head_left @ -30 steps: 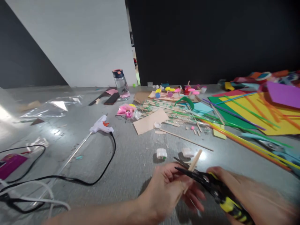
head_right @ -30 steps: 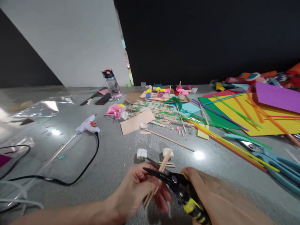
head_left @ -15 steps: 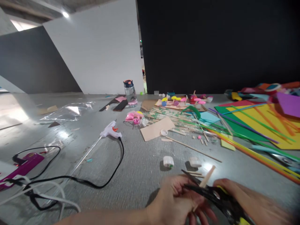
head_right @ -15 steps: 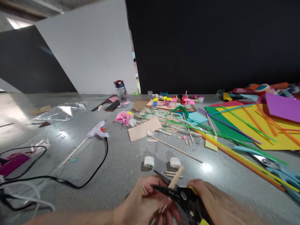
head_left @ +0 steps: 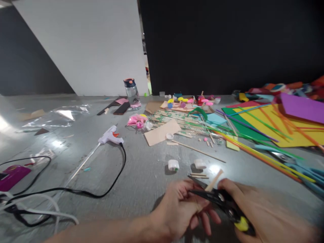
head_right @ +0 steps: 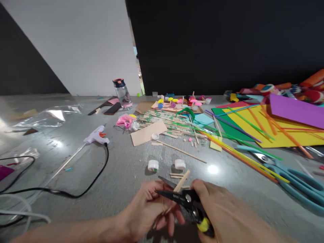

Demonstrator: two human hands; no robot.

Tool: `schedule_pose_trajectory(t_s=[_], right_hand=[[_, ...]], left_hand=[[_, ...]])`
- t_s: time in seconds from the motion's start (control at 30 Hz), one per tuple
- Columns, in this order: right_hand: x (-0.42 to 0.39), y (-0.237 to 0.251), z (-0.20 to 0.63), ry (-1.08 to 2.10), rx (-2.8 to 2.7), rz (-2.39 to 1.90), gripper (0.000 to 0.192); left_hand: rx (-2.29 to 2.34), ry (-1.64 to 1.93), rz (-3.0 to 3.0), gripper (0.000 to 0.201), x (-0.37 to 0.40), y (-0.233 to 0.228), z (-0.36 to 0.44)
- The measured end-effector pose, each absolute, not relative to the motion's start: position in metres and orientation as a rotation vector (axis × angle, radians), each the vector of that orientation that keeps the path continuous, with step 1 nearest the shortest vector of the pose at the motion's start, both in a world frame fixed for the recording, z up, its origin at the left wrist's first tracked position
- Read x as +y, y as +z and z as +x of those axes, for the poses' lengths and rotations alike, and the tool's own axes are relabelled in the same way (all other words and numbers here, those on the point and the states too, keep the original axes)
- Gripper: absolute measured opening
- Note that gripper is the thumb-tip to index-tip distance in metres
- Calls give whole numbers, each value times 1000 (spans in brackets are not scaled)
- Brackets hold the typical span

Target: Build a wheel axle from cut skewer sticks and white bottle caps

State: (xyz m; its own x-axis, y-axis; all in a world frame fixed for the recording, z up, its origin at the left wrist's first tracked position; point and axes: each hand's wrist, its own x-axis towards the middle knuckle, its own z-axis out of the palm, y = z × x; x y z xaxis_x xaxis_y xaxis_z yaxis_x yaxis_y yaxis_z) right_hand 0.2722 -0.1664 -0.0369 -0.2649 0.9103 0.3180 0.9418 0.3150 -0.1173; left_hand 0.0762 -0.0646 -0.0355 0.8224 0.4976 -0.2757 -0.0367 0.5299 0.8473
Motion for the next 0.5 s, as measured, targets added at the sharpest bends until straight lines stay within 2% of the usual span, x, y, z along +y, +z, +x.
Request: schedule_pose_trajectory(t_s=[0.23, 0.5], right_hand=[[-155, 9, 261, 311, -2225, -1774, 55], [-155, 7, 258, 387, -2221, -1814, 35]], left_hand=[[601, 369, 1062, 23, -62, -26, 76], [611, 354, 1025, 25, -63, -28, 74]])
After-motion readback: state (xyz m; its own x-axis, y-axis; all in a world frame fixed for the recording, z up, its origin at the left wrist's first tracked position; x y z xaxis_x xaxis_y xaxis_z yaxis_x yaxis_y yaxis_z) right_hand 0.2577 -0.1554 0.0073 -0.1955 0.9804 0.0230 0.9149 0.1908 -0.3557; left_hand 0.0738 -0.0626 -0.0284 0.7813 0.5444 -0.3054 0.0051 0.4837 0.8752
